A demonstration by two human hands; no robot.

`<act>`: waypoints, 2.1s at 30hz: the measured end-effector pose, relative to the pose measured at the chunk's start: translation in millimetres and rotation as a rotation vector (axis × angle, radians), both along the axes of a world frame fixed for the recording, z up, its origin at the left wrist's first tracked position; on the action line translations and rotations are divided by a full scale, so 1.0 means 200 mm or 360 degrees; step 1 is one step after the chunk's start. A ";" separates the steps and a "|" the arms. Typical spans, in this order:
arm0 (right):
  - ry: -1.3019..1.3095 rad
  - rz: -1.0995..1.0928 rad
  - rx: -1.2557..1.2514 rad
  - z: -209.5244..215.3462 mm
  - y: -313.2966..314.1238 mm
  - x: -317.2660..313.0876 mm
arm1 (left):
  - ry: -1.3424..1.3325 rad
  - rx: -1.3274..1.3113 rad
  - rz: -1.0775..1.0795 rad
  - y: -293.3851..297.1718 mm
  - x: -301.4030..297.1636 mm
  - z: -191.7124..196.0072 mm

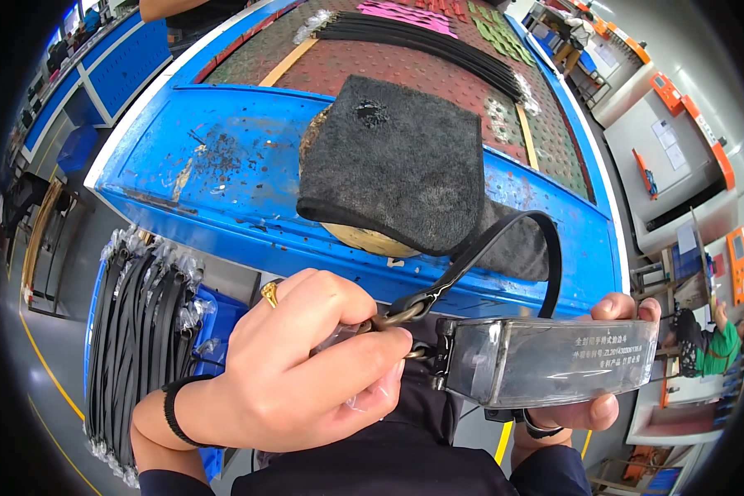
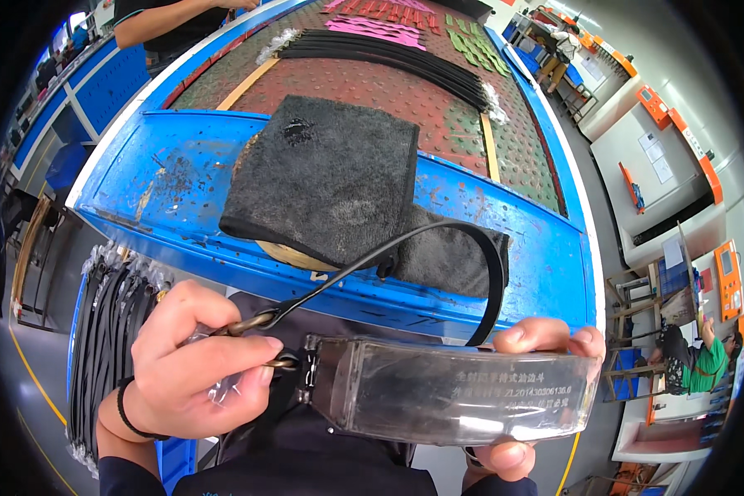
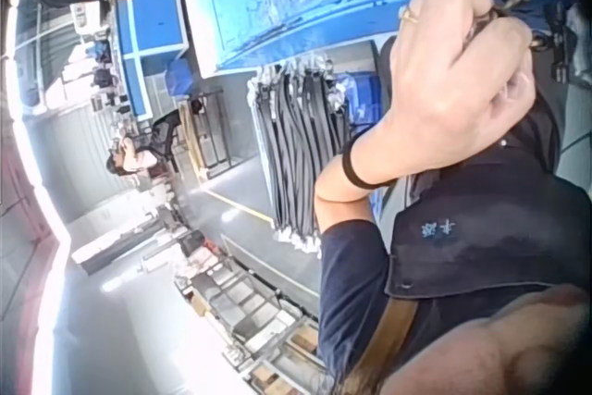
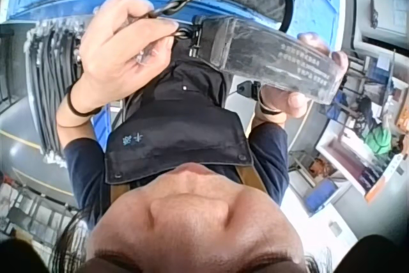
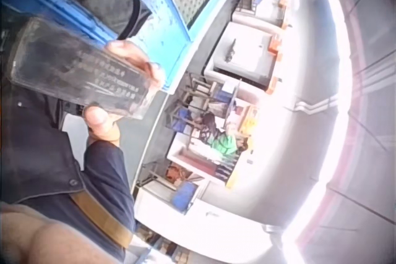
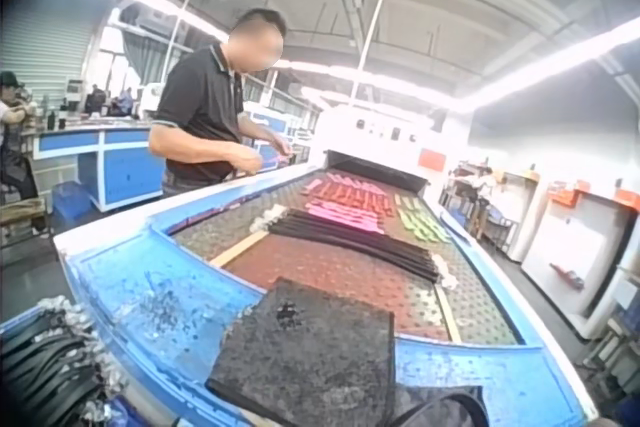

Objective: The person attaches metal buckles to black leather straps using a handheld stapler-like tool. They repeatedly pick up a strap, insert the buckle, and secure it with the tool, then place the finished item on a conveyor belt. The process is repetitive and performed one item at a time.

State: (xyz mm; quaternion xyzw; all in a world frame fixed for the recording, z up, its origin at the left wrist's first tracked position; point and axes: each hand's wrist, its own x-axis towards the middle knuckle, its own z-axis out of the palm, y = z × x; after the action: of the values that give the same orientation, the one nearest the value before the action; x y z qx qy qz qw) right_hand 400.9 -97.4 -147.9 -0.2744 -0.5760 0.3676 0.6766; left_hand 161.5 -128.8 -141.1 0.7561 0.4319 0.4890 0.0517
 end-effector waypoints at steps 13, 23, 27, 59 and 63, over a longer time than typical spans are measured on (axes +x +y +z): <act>0.0250 -0.0055 -0.0292 0.05 -0.01 0.00 | 0.0089 0.0034 0.0033 -0.02 -0.02 0.01; 0.0002 -0.0191 -0.0322 0.03 0.01 -0.02 | 0.0333 0.0232 -0.0051 -0.02 -0.03 0.00; 0.0161 -0.0043 -0.0206 0.02 0.02 0.03 | 0.0301 0.0225 -0.0049 -0.02 -0.04 -0.01; -0.1520 -0.0437 0.0120 -0.01 0.40 0.08 | -0.0762 0.0021 0.0656 -0.13 -0.26 -0.17; -0.2237 -0.0659 0.0322 -0.04 0.25 0.08 | -0.0460 0.0101 0.0614 -0.12 -0.23 -0.16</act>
State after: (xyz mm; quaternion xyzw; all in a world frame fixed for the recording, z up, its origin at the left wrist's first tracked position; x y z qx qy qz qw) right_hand 417.6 -47.7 -155.3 -0.4844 -0.8410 -0.0849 0.2256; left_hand 115.8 -153.3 -172.9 0.5829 0.5409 0.6064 -0.0053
